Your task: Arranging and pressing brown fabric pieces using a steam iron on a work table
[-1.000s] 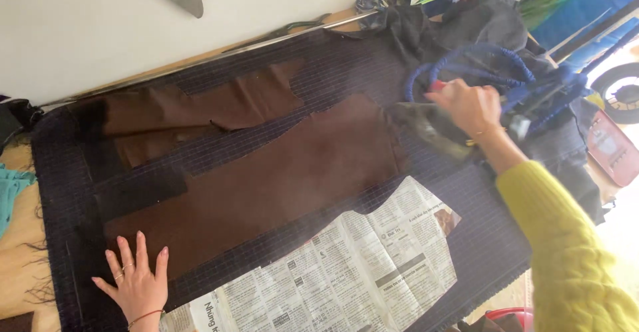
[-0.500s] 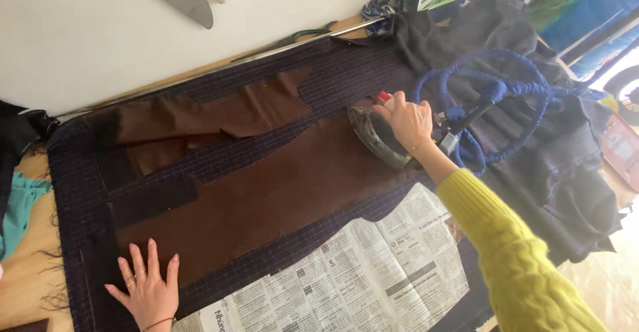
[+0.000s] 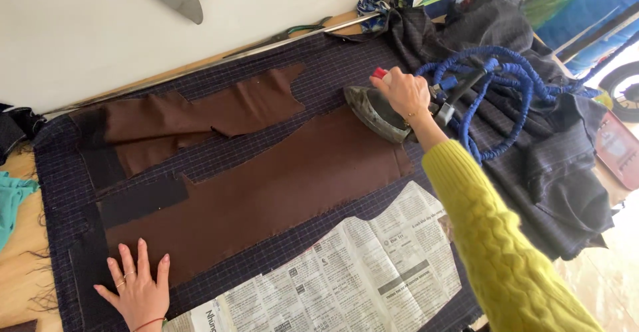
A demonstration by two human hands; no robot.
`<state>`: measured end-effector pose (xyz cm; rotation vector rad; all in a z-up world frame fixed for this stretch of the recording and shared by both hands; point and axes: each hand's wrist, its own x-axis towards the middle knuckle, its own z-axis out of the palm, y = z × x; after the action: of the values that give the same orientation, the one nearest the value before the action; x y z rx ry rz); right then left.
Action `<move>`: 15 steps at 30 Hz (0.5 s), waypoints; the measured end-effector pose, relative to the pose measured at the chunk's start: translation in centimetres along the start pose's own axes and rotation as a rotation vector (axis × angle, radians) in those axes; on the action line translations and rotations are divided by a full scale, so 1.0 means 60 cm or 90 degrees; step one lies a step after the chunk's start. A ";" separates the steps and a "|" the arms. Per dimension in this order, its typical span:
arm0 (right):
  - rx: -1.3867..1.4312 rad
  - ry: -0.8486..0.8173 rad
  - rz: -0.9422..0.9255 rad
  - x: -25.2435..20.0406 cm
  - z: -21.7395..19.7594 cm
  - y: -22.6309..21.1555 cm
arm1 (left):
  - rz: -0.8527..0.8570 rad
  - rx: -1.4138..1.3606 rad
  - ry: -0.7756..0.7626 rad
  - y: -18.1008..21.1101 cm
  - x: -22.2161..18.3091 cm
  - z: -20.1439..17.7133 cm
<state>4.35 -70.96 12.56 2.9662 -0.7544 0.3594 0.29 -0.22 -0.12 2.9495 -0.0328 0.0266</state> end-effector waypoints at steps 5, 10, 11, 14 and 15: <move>0.054 -0.099 -0.100 -0.056 -0.041 0.003 | 0.014 -0.033 0.003 0.006 -0.001 -0.014; 0.005 -0.034 -0.290 -0.100 -0.037 0.041 | 0.039 -0.026 0.038 0.005 -0.002 -0.012; -0.009 -0.040 -0.336 -0.108 -0.036 0.050 | 0.028 -0.023 0.020 0.005 -0.002 -0.012; 0.007 -0.030 -0.423 -0.122 -0.055 0.063 | 0.109 -0.005 0.158 -0.007 -0.008 0.009; 0.007 -0.030 -0.423 -0.123 -0.055 0.071 | 0.110 -0.005 0.157 -0.002 -0.007 0.003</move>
<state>-4.67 -70.87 14.00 3.0113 0.2494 0.2407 -0.12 -0.11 -0.30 2.9036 -0.2512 0.4130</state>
